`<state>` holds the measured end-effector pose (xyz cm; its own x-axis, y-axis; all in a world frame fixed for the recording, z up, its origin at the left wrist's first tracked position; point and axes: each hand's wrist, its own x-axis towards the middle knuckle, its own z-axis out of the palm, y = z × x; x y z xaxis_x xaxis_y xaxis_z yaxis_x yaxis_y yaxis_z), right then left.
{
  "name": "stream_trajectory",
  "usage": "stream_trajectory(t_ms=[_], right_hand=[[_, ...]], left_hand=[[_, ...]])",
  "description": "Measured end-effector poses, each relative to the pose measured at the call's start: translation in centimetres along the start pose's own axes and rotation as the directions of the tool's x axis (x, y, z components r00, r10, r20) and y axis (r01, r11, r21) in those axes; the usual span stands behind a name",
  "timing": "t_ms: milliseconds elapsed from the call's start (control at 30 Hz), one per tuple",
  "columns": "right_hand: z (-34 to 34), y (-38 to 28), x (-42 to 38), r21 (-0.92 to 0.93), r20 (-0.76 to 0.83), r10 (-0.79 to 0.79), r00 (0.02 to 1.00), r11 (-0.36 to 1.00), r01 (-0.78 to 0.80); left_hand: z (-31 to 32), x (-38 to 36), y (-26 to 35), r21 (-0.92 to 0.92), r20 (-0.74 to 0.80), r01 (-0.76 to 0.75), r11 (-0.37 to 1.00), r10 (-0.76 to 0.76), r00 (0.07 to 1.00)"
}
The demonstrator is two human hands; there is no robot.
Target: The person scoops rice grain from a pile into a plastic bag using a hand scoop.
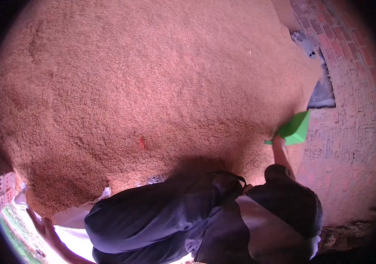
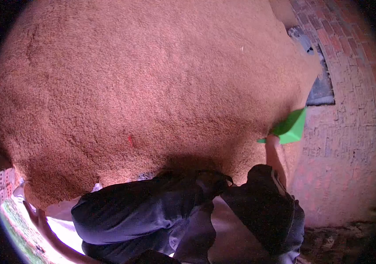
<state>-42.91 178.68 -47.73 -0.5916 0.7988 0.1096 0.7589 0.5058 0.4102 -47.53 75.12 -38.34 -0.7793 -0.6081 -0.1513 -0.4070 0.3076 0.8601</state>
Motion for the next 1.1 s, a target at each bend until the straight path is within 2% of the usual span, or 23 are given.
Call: stream_trajectory(t_ms=[33, 67, 100, 167, 233, 300, 367, 467, 533, 567, 600, 633, 667, 700, 767, 800, 833, 867, 933, 967, 1033, 1067, 1100], right_hand=[[-0.7, -2.2, -1.8, 0.331, 0.046, 0.129, 0.991, 0.934, -0.137], [-1.7, -4.6, -3.9, 0.619, 0.092, 0.255, 0.963, 0.743, -0.256], [-6.1, -8.8, -7.0, 0.842, 0.217, 0.344, 0.914, 0.408, -0.354], [-6.8, -11.3, -8.7, 0.971, 0.199, 0.135, 0.971, 0.109, -0.214], [-3.5, -13.3, -8.4, 0.920, 0.188, 0.176, 0.966, 0.314, -0.236], [-15.5, -21.4, -16.8, 0.948, 0.300, 0.039, 0.953, 0.096, -0.302], [-14.6, -24.8, -18.5, 0.936, 0.351, -0.084, 0.933, 0.007, -0.351], [-17.3, -30.3, -22.7, 0.945, 0.326, -0.075, 0.942, 0.056, -0.323], [-18.1, -33.3, -25.7, 0.956, 0.294, -0.175, 0.940, 0.080, -0.284], [-18.2, -34.3, -27.0, 0.962, 0.270, -0.237, 0.933, 0.106, -0.251], [-17.7, -35.7, -28.0, 0.976, 0.189, -0.327, 0.926, 0.166, -0.141], [-17.4, -36.9, -29.0, 0.977, 0.190, -0.380, 0.905, 0.161, -0.137], [-19.1, -38.5, -30.8, 0.981, 0.158, -0.464, 0.871, 0.171, -0.088], [-20.0, -39.9, -32.3, 0.984, 0.128, -0.545, 0.829, 0.175, -0.037], [-18.4, -43.2, -34.9, 0.986, 0.122, -0.669, 0.733, 0.165, -0.014], [-16.6, -45.1, -36.5, 0.975, -0.072, -0.764, 0.641, 0.081, 0.206], [-16.8, -46.3, -38.7, 0.951, -0.167, -0.811, 0.560, 0.018, 0.310], [-17.0, -47.6, -40.9, 0.915, -0.260, -0.844, 0.469, -0.059, 0.400], [-20.8, -48.9, -46.3, 0.985, -0.066, -0.932, 0.355, -0.003, 0.175], [-21.3, -49.4, -48.0, 0.984, -0.077, -0.946, 0.315, -0.021, 0.176], [-22.0, -50.0, -50.7, 0.996, -0.054, -0.977, 0.208, -0.039, 0.076], [-20.8, -50.7, -51.6, 0.969, -0.204, -0.957, 0.206, -0.168, 0.181], [-19.4, -51.4, -52.6, 0.968, -0.212, -0.961, 0.177, -0.182, 0.173]], left_hand=[[0.4, 0.2, 0.0, 0.004, -0.004, -0.002, 1.000, 0.002, 1.000], [0.5, 0.2, 0.1, 0.007, -0.009, 0.000, 1.000, 0.000, 1.000], [0.7, 0.4, 0.1, 0.014, -0.009, -0.003, 1.000, 0.003, 1.000], [1.2, 0.6, 0.2, 0.015, -0.014, 0.003, 1.000, -0.003, 1.000], [1.7, 0.8, 0.5, 0.018, -0.018, 0.008, 1.000, -0.008, 1.000], [2.0, 0.8, 0.7, 0.015, -0.023, 0.006, 1.000, -0.005, 1.000], [2.0, 0.4, 0.8, 0.007, -0.032, 0.010, 1.000, -0.009, 0.999], [1.7, -0.2, 0.7, -0.004, -0.068, 0.020, 1.000, -0.020, 0.997], [1.1, -0.3, 0.0, 0.015, -0.055, -0.029, 0.999, 0.029, 0.998], [0.7, -0.5, -0.5, -0.052, -0.040, -0.027, 0.998, 0.025, 0.999], [0.6, -0.6, -0.5, -0.055, -0.050, -0.014, 0.998, 0.011, 0.999], [0.8, -0.7, -0.1, -0.127, -0.051, -0.005, 0.992, -0.002, 0.999], [0.9, -0.9, 0.3, -0.198, -0.052, 0.005, 0.980, -0.015, 0.999], [0.6, -1.0, 0.4, -0.126, -0.035, -0.022, 0.992, 0.018, 0.999], [1.4, -0.9, 0.4, -0.196, -0.092, -0.067, 0.978, 0.049, 0.995], [0.9, -1.4, 1.2, -0.193, -0.034, -0.041, 0.980, 0.035, 0.999], [1.4, -1.5, 1.2, -0.190, -0.088, -0.073, 0.979, 0.057, 0.995], [1.2, -1.6, 1.5, -0.134, -0.068, -0.073, 0.988, 0.065, 0.996], [1.5, -2.0, 2.4, -0.058, -0.095, -0.063, 0.996, 0.058, 0.994], [1.5, -2.2, 2.5, -0.063, -0.099, -0.072, 0.995, 0.065, 0.993], [1.4, -2.5, 2.8, -0.041, -0.111, -0.084, 0.996, 0.079, 0.991], [1.4, -2.6, 3.1, -0.015, -0.120, -0.087, 0.996, 0.084, 0.989], [1.2, -2.7, 3.3, 0.001, -0.124, -0.092, 0.996, 0.091, 0.988]])
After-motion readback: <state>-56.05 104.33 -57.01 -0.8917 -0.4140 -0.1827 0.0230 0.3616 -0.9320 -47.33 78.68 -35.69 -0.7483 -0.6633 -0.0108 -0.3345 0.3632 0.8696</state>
